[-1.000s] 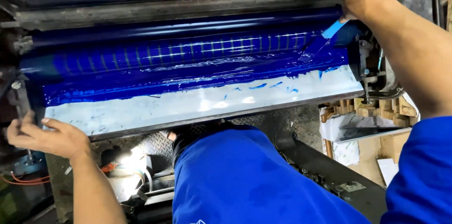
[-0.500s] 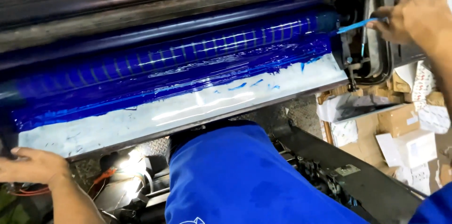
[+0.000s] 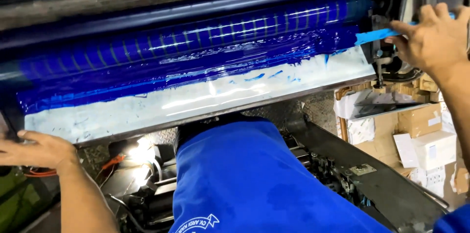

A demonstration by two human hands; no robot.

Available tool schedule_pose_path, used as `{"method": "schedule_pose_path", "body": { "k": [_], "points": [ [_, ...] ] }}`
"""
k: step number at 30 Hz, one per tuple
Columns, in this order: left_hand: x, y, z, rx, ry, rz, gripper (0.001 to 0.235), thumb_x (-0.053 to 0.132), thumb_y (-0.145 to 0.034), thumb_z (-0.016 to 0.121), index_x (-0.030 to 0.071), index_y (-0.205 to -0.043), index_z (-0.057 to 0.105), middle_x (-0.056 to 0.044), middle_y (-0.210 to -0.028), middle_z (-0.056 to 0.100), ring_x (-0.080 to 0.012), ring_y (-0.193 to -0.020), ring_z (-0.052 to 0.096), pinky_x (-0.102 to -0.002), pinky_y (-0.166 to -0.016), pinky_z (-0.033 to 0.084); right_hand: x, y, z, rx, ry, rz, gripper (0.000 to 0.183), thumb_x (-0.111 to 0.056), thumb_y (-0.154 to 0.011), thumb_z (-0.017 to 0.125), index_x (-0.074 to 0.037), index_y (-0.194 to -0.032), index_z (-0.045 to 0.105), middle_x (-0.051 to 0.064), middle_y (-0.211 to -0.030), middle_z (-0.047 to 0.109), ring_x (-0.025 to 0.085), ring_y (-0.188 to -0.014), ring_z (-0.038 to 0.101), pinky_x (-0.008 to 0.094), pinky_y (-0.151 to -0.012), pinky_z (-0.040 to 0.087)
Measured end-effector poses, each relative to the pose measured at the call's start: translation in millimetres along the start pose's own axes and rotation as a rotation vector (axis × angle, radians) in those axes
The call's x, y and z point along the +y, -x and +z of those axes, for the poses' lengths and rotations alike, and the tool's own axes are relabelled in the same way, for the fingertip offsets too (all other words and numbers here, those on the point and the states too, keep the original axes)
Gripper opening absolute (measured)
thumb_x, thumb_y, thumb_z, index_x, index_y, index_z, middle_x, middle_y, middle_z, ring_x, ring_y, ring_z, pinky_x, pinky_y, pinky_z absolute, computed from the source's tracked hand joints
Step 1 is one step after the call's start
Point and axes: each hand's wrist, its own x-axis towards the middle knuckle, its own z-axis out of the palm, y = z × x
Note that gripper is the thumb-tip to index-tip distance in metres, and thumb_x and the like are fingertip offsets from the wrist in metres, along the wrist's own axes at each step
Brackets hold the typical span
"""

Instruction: Applying blue and red ink to the rollers of an offset printing press and checking the paper feeder.

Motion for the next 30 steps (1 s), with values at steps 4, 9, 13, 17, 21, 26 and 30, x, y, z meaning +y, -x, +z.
{"method": "schedule_pose_path", "body": {
  "k": [4, 9, 13, 17, 21, 26, 30],
  "points": [
    [86, -26, -73, -0.112, 0.239, -0.168, 0.043, 0.029, -0.115, 0.04, -0.004, -0.14, 0.051, -0.027, -0.144, 0.039, -0.0427, -0.138, 0.041, -0.057, -0.122, 0.032, -29, -24, -42, 0.094, 0.09, -0.107, 0.031, -0.066, -0.103, 0.057, -0.047, -0.123, 0.073, 0.001, -0.101, 0.061, 0.016, -0.105, 0.055, 0.044, -0.101, 0.034],
    [81, -26, -68, -0.032, 0.373, -0.11, 0.037, 0.025, -0.116, 0.038, -0.003, -0.134, 0.054, -0.022, -0.147, 0.034, -0.035, -0.139, 0.048, -0.051, -0.121, 0.042, -64, -39, -87, 0.11, 0.08, -0.164, 0.028, -0.062, -0.107, 0.056, -0.046, -0.122, 0.073, -0.001, -0.103, 0.06, 0.016, -0.107, 0.054, 0.042, -0.102, 0.033],
    [78, -27, -62, 0.052, 0.381, -0.041, 0.038, 0.025, -0.119, 0.04, -0.007, -0.134, 0.053, -0.019, -0.153, 0.033, -0.0336, -0.139, 0.053, -0.052, -0.121, 0.041, -95, -55, -137, 0.145, 0.104, -0.218, 0.03, -0.057, -0.105, 0.057, -0.045, -0.127, 0.073, -0.001, -0.104, 0.062, 0.016, -0.106, 0.054, 0.045, -0.106, 0.034],
    [84, -30, -68, 0.013, 0.476, -0.094, 0.041, 0.026, -0.12, 0.037, -0.007, -0.139, 0.052, -0.018, -0.153, 0.034, -0.0322, -0.139, 0.052, -0.051, -0.119, 0.041, -123, -67, -178, 0.225, 0.088, -0.258, 0.033, -0.058, -0.098, 0.057, -0.045, -0.122, 0.075, 0.0, -0.105, 0.063, 0.018, -0.11, 0.056, 0.047, -0.102, 0.036],
    [90, -30, -70, -0.02, 0.416, -0.147, 0.032, 0.021, -0.119, 0.042, -0.002, -0.134, 0.058, -0.017, -0.155, 0.033, -0.0408, -0.148, 0.035, -0.057, -0.125, 0.035, -151, -73, -197, 0.208, -0.016, -0.293, 0.031, -0.054, -0.103, 0.06, -0.039, -0.125, 0.075, 0.0, -0.103, 0.061, 0.018, -0.106, 0.054, 0.047, -0.104, 0.037],
    [97, -34, -83, -0.034, 0.383, -0.182, 0.026, 0.014, -0.118, 0.047, 0.0, -0.134, 0.062, -0.016, -0.156, 0.033, -0.0461, -0.151, 0.026, -0.059, -0.125, 0.03, -191, -84, -246, 0.332, -0.003, -0.349, 0.036, -0.053, -0.098, 0.062, -0.034, -0.125, 0.076, 0.001, -0.106, 0.06, 0.02, -0.11, 0.054, 0.048, -0.103, 0.037],
    [99, -35, -81, -0.037, 0.435, -0.222, 0.029, 0.011, -0.109, 0.048, -0.001, -0.133, 0.059, -0.016, -0.152, 0.037, -0.0327, -0.141, 0.045, -0.054, -0.12, 0.035, -222, -91, -269, 0.393, -0.053, -0.38, 0.032, -0.047, -0.1, 0.064, -0.03, -0.125, 0.075, 0.002, -0.099, 0.058, 0.019, -0.105, 0.054, 0.05, -0.101, 0.038]
  ]
}}
